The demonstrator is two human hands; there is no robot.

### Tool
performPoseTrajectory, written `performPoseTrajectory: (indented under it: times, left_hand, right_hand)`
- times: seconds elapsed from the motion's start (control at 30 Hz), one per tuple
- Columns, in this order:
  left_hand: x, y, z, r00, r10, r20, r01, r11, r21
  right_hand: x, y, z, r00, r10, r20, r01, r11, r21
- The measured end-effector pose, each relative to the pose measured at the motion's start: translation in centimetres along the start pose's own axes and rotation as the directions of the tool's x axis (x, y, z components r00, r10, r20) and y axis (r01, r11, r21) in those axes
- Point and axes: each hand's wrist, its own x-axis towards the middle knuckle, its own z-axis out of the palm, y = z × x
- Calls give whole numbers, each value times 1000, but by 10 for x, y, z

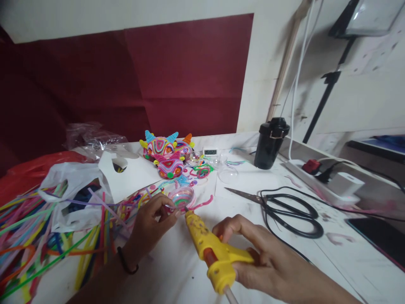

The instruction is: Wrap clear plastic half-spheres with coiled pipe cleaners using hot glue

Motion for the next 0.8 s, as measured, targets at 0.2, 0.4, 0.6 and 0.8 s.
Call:
performPoseTrajectory:
  times: [0.2, 0.4, 0.6, 0.8]
  left_hand:
    - [0, 2, 1, 1000, 15, -3, -15, 1000, 14]
    - [-1, 2, 1, 999, 38, 15, -38, 999, 31]
    - [0, 3, 1, 998, 55, 20, -56, 997, 54]
    - [1, 2, 3, 998, 65, 22, -67, 996, 58]
  right_hand:
    - [-1, -3, 0, 1000, 3, -3, -3, 1000, -30]
    - [0, -7, -1, 1000, -9, 16, 9, 1000, 6]
    - [0, -5, -1, 1000, -2, 2, 1, 999, 36]
    - [-2, -6, 1, 999, 25, -21, -23, 997, 77]
